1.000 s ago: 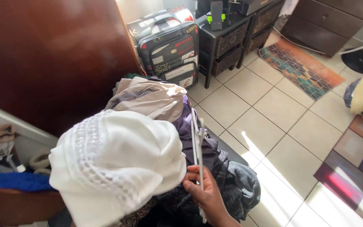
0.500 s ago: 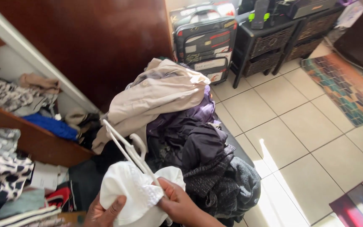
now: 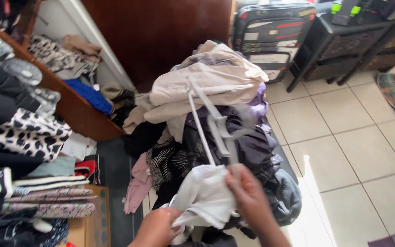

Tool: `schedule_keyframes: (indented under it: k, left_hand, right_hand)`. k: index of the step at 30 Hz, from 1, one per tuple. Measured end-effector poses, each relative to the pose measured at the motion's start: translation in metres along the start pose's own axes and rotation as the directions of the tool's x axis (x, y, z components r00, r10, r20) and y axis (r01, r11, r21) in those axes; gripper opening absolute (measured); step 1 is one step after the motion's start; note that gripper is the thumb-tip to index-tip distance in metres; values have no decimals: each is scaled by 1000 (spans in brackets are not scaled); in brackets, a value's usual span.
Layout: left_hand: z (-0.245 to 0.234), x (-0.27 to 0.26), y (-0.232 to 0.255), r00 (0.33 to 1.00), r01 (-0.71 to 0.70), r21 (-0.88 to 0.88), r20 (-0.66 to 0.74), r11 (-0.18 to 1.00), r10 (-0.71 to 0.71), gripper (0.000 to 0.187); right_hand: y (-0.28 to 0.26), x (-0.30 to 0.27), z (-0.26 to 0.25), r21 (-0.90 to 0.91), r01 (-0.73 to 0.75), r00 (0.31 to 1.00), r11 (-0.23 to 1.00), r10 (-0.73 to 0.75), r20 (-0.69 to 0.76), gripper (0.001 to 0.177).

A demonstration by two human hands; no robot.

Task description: Hanging various garments from a pile onto hangers and placing them in a closet.

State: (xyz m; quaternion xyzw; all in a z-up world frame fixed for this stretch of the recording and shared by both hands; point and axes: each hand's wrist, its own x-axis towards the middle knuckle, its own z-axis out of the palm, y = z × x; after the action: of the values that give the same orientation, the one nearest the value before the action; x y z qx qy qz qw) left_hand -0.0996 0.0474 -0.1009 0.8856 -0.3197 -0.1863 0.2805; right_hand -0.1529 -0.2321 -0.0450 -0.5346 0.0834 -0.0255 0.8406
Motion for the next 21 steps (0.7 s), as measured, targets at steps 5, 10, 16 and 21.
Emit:
schedule_keyframes:
  k: [5,10,16,21]
  left_hand:
    - [-10,-2,10,991,134,36,-34,990,-132,22]
    - [-21,-8,-16,956,278,30,-102,960,-273,15]
    - [-33,6,0,968,250,-274,105,929,-230,20]
    - [-15,39,21,988,-153,-422,-37,894,151,20]
  right_hand:
    - [10,-27,-61,-61,53,975,997,-65,-212,11]
    - [13,-57,-79,27,89,913,996,-70,-403,13]
    - [-30,-88,-93,-146,271,791,952,-306,-529,16]
    - [-90,-106,-95,-157,453,778,877,-476,-410,18]
